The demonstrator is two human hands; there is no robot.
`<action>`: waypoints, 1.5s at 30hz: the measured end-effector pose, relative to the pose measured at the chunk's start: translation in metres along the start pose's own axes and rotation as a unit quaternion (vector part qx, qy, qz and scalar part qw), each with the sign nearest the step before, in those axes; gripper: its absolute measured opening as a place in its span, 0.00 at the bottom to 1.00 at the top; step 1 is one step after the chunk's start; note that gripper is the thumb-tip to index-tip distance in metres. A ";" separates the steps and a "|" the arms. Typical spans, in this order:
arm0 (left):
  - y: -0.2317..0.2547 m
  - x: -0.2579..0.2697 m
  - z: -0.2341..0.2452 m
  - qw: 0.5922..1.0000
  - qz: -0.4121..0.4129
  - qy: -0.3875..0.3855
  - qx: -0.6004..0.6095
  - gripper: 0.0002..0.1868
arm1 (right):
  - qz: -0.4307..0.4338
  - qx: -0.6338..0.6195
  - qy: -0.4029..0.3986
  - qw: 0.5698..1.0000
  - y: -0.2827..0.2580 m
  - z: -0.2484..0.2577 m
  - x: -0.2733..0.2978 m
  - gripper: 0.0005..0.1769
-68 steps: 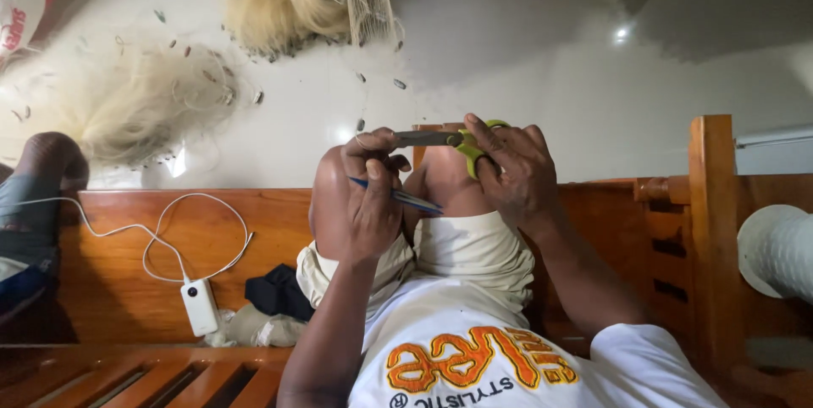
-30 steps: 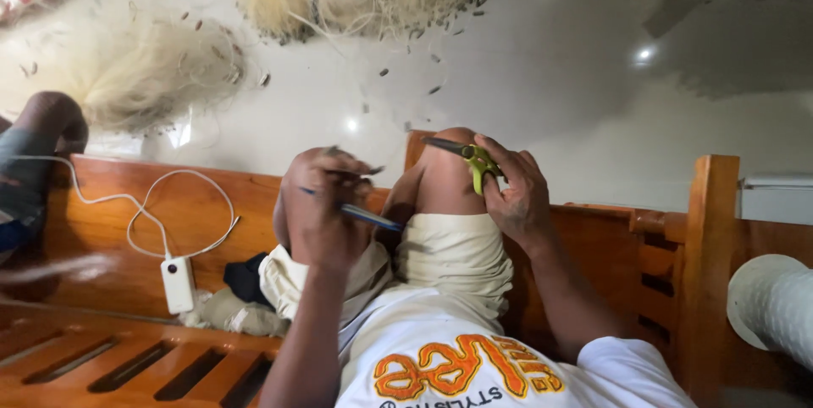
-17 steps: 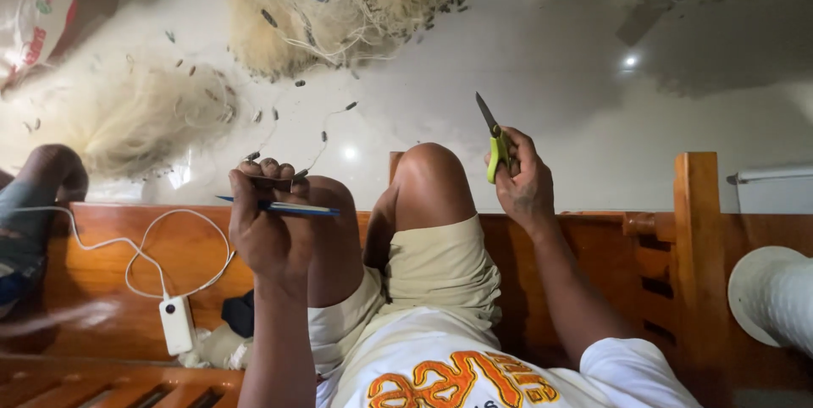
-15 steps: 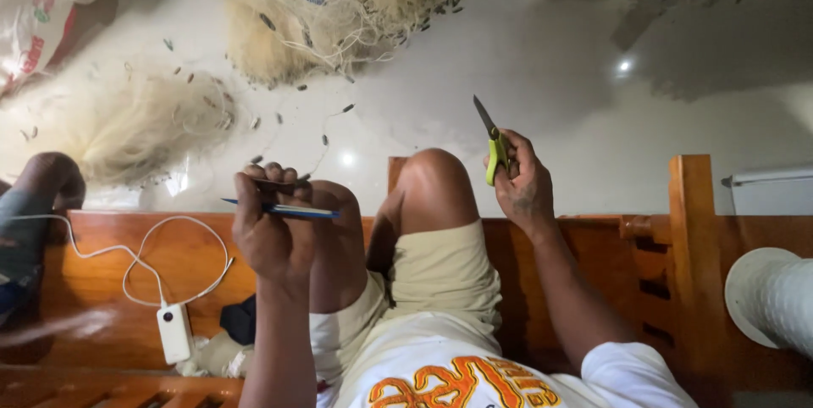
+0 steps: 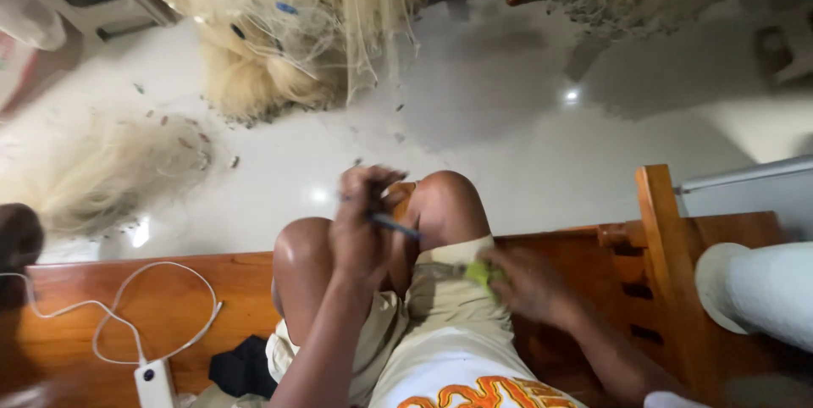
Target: Repairing a fishing net using a netting needle and scissors while seated on a bench.
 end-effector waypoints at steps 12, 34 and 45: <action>-0.071 -0.027 -0.058 0.970 0.000 -0.024 -0.241 0.16 | -0.181 0.136 -0.174 0.958 -0.041 -0.019 0.043 0.25; 0.030 0.036 -0.080 0.883 0.001 -0.229 -0.410 0.26 | 0.067 -0.219 0.272 0.935 -0.158 0.068 -0.046 0.12; -0.048 -0.008 -0.050 0.962 -0.054 -0.202 -0.178 0.15 | -0.103 -0.597 0.442 0.661 0.010 0.059 -0.053 0.01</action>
Point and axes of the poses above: each hand's wrist, its own x-axis away from the middle knuckle, its own z-axis out of the back of the hand, y = z × x, the point moved 5 cm from there along -x, towards the middle knuckle, and after that the axes turned 7 degrees about y, right-handed, at the moved point
